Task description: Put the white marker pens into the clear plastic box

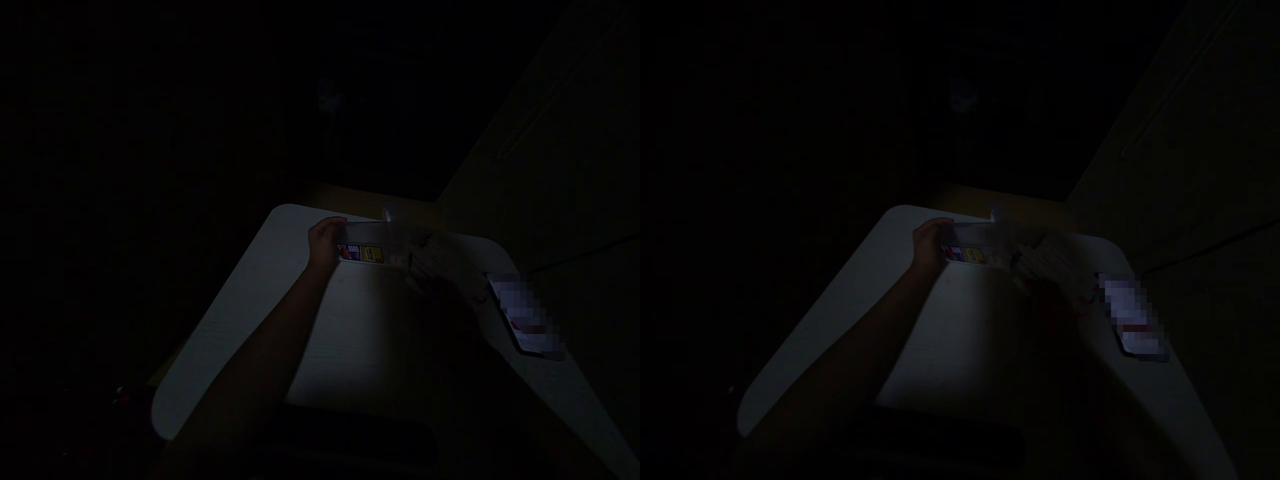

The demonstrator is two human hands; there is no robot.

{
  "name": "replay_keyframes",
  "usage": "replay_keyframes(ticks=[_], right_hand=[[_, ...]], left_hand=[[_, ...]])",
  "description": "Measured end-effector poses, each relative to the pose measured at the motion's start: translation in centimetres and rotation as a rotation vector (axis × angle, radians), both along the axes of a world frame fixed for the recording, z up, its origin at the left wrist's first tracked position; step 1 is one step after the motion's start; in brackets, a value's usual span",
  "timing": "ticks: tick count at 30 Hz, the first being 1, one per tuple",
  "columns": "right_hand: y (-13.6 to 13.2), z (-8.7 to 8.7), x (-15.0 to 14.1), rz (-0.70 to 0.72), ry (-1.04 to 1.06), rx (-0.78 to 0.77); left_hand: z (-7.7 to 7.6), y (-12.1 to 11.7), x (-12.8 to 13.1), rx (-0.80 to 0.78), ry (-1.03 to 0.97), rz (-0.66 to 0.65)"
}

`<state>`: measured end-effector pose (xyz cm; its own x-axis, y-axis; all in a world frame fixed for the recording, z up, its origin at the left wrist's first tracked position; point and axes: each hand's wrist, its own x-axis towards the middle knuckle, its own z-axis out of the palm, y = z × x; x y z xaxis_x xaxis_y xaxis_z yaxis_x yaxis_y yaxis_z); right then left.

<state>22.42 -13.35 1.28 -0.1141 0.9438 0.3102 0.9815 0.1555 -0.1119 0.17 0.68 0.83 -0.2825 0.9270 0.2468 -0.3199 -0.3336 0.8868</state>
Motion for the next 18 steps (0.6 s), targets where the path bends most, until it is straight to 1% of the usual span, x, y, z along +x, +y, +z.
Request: replay_keyframes(ticks=[2,5,7,12,15,18], right_hand=[[0.4,-0.1,-0.1,-0.018,0.045,0.015],[0.9,-0.1,0.2,-0.062,0.238,0.069],[0.8,0.3,0.7,-0.086,0.343,0.094],[-0.5,2.4,2.0,-0.137,0.264,0.032],[-1.2,3.6,2.4,-0.167,0.247,0.035],[-1.5,4.5,2.6,-0.216,0.215,0.025]], left_hand=[[-0.1,0.0,0.0,-0.006,-0.018,-0.004],[0.0,0.0,0.0,-0.013,-0.031,-0.017],[0.0,-0.1,0.0,-0.012,-0.019,-0.017],[0.1,-0.2,0.0,-0.002,-0.008,-0.014],[0.2,-0.2,0.1,-0.018,-0.016,-0.016],[0.3,-0.3,0.1,-0.027,-0.02,-0.011]])
